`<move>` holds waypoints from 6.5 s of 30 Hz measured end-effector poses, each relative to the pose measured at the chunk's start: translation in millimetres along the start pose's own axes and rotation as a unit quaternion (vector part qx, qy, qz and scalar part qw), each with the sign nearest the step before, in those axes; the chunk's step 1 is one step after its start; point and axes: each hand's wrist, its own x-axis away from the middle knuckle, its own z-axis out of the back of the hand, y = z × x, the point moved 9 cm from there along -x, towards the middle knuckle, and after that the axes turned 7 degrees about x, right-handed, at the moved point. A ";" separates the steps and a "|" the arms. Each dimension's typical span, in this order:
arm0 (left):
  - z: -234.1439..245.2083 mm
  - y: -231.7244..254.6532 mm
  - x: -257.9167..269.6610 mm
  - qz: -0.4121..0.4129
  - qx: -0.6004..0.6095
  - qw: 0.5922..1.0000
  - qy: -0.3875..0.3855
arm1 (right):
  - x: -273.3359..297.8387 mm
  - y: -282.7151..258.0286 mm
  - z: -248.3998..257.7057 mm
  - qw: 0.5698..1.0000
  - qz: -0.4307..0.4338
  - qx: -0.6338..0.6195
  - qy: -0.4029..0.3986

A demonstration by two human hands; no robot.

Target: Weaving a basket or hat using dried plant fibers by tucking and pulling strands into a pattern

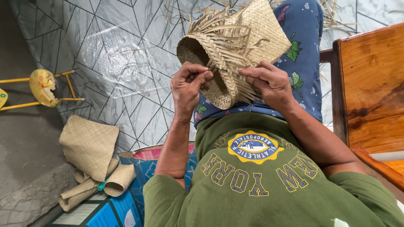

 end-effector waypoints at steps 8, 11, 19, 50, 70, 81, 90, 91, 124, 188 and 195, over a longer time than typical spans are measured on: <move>-3.7 3.7 -2.5 -0.018 -0.002 1.000 -0.013 | 2.7 7.2 -2.8 1.000 0.008 -0.001 -0.008; -9.3 11.8 -3.3 -0.036 -0.017 0.999 -0.028 | 4.3 10.5 -2.2 1.000 0.012 0.009 -0.010; -44.1 57.8 -20.0 -0.134 -0.154 0.962 -0.180 | 6.7 13.4 2.2 1.000 0.009 0.006 -0.020; -55.6 -12.0 -36.1 0.275 -0.263 0.874 -0.303 | 29.0 -4.5 12.3 0.972 0.082 0.205 0.081; -46.9 -29.1 -33.1 0.332 -0.258 0.865 -0.273 | 47.1 2.2 28.3 0.967 0.037 0.245 0.066; -58.9 -4.3 -31.4 0.305 -0.355 0.824 -0.318 | 43.8 -4.0 30.2 0.950 0.091 0.289 0.075; -51.7 -16.8 -29.4 0.236 -0.302 0.848 -0.365 | 26.3 -8.9 31.6 0.972 0.024 0.232 0.014; -49.9 -20.9 -28.3 0.236 -0.301 0.849 -0.365 | 28.2 -7.0 32.4 0.972 0.024 0.233 0.013; -14.0 -30.2 -35.0 0.414 -0.329 0.817 -0.232 | 93.0 66.3 95.3 0.967 -0.126 0.210 -0.064; 3.8 -29.3 3.7 -0.075 -0.056 0.994 -0.063 | 69.5 -16.4 30.5 0.998 -0.048 0.001 -0.048; 3.1 -27.7 1.7 -0.037 -0.028 0.988 -0.147 | 64.7 -27.2 -8.0 0.973 0.035 0.179 -0.142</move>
